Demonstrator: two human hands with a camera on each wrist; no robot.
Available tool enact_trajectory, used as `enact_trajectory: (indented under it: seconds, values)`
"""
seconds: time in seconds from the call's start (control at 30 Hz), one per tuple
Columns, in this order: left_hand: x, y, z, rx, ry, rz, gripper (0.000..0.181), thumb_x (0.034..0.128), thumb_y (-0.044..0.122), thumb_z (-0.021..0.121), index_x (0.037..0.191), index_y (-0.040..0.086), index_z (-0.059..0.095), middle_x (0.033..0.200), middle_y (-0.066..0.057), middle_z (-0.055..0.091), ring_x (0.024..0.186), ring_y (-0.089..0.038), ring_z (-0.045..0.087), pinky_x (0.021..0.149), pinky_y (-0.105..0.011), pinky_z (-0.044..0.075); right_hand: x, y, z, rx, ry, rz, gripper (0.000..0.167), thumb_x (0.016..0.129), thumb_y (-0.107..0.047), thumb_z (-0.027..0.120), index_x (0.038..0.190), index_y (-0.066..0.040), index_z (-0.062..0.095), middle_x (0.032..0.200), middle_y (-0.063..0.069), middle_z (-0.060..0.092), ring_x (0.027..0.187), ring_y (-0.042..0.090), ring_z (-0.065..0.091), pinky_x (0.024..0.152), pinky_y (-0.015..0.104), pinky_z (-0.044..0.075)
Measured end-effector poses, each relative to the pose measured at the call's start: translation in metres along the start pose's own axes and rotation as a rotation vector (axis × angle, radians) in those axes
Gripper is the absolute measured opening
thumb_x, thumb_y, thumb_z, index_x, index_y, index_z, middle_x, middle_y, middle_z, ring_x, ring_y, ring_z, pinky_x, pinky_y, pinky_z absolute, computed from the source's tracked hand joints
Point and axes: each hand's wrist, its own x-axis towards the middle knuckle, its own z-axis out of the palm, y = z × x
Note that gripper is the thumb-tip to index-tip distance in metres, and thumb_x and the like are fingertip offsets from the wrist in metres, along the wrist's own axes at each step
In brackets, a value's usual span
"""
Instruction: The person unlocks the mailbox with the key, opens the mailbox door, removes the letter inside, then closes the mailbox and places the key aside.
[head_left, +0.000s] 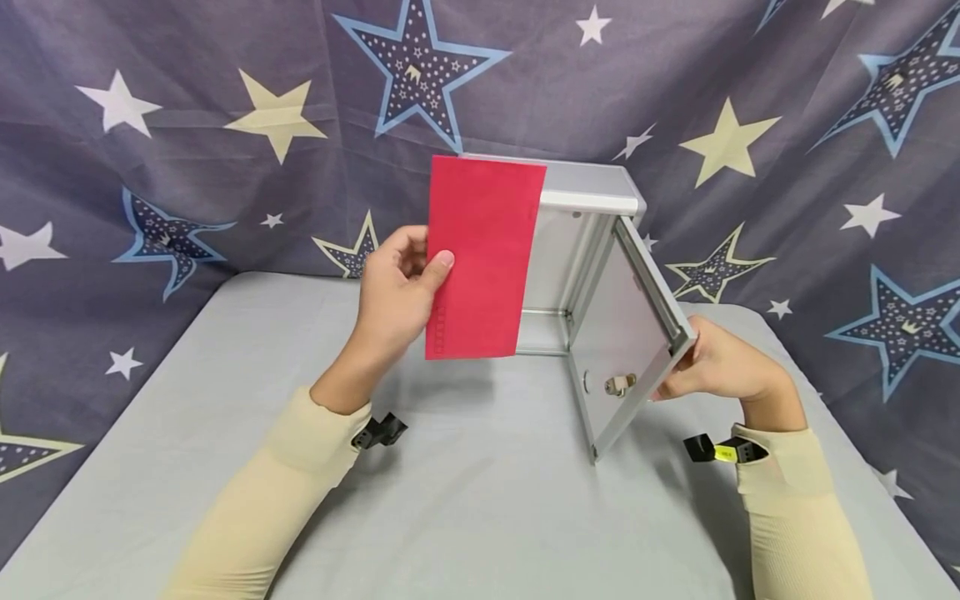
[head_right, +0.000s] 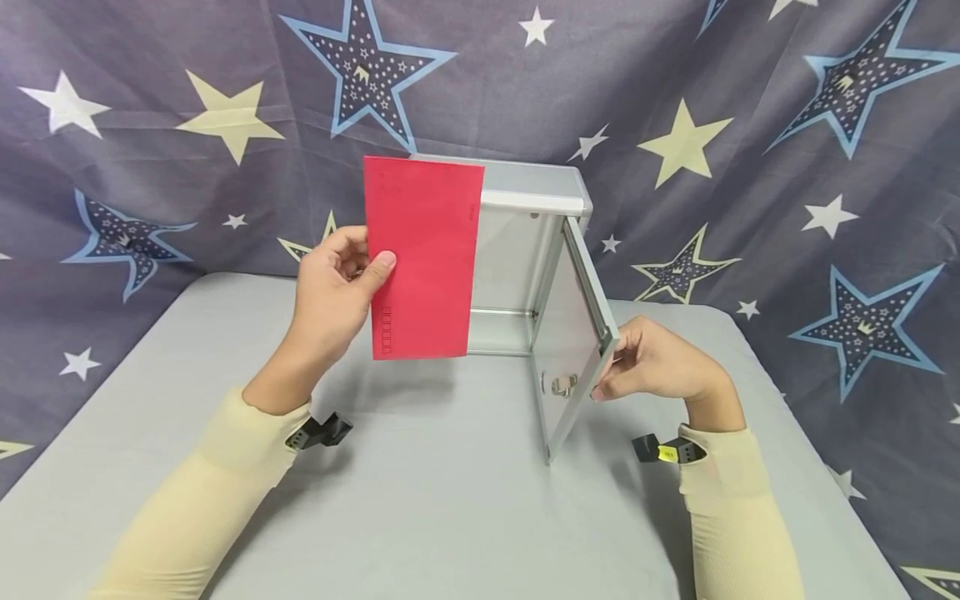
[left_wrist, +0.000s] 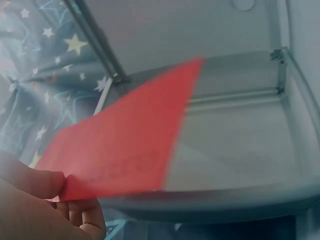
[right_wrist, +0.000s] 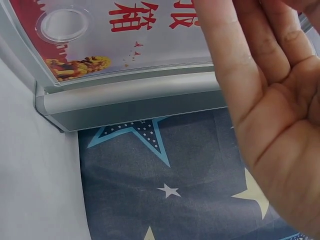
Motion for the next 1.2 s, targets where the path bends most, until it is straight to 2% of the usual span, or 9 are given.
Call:
enact_trajectory:
  seconds: [0.17,0.33,0.5,0.63,0.8,0.93,1.03,1.2]
  values:
    - [0.004,0.009,-0.013,-0.004,0.025,0.017,0.023,0.0967,0.001,0.069,0.119,-0.001,0.067,0.101,-0.010,0.067,0.082,-0.022,0.061,0.065,-0.026,0.057,0.001,-0.001,0.000,0.004,-0.003,-0.056,0.036,0.074,0.026,0.070,0.095,-0.002,0.074,0.083,0.000,0.072,0.071,0.007,0.062,0.059,0.023,0.057]
    - [0.011,0.014,-0.027,-0.043,0.072,0.011,0.022,0.0955,0.003,0.071,0.117,-0.001,0.068,0.100,-0.009,0.065,0.081,-0.021,0.059,0.065,-0.024,0.056,0.001,0.000,0.000,-0.007,0.008,-0.053,0.035,0.073,0.026,0.070,0.092,-0.003,0.075,0.080,-0.001,0.072,0.069,0.006,0.061,0.057,0.022,0.056]
    - [0.021,0.018,-0.047,-0.146,0.123,-0.020,0.021,0.0936,0.000,0.072,0.114,0.000,0.069,0.101,-0.010,0.063,0.082,-0.020,0.060,0.067,-0.023,0.056,0.001,0.000,0.001,-0.017,0.010,-0.050,0.034,0.072,0.025,0.072,0.091,-0.004,0.076,0.079,0.000,0.071,0.067,0.006,0.059,0.055,0.022,0.054]
    - [0.028,0.019,-0.066,-0.197,0.125,-0.067,0.023,0.0933,0.001,0.073,0.116,0.001,0.068,0.104,-0.011,0.063,0.084,-0.020,0.063,0.068,-0.023,0.057,0.002,0.000,0.001,-0.020,0.010,-0.063,0.035,0.072,0.025,0.073,0.091,-0.004,0.076,0.078,-0.001,0.070,0.066,0.006,0.058,0.052,0.023,0.052]
    - [0.036,0.015,-0.085,-0.200,0.129,-0.122,0.025,0.0931,0.002,0.073,0.118,0.001,0.068,0.103,-0.011,0.062,0.083,-0.018,0.064,0.069,-0.022,0.058,0.001,0.001,0.001,-0.031,0.011,-0.051,0.034,0.072,0.024,0.074,0.089,-0.005,0.076,0.077,-0.001,0.070,0.065,0.006,0.057,0.052,0.024,0.051]
    - [0.043,0.005,-0.098,-0.202,0.134,-0.191,0.024,0.0928,0.002,0.074,0.116,0.003,0.069,0.098,-0.008,0.062,0.084,-0.016,0.065,0.068,-0.021,0.057,0.000,0.003,0.001,-0.026,0.013,-0.045,0.034,0.071,0.024,0.074,0.088,-0.005,0.076,0.075,-0.001,0.069,0.065,0.006,0.056,0.051,0.024,0.051]
    - [0.047,-0.003,-0.108,-0.208,0.106,-0.247,0.022,0.0935,0.002,0.073,0.115,0.003,0.068,0.093,-0.005,0.063,0.083,-0.014,0.065,0.065,-0.020,0.056,0.000,0.005,0.001,-0.027,0.017,-0.041,0.034,0.071,0.024,0.073,0.087,-0.006,0.076,0.074,-0.002,0.068,0.064,0.005,0.055,0.051,0.024,0.051]
    - [0.051,-0.015,-0.120,-0.205,0.021,-0.320,0.020,0.0941,0.004,0.073,0.113,0.005,0.068,0.090,-0.002,0.064,0.082,-0.012,0.065,0.063,-0.020,0.057,0.000,0.006,0.001,-0.044,0.007,-0.039,0.033,0.072,0.023,0.073,0.086,-0.007,0.075,0.073,-0.002,0.066,0.062,0.008,0.054,0.048,0.027,0.049]
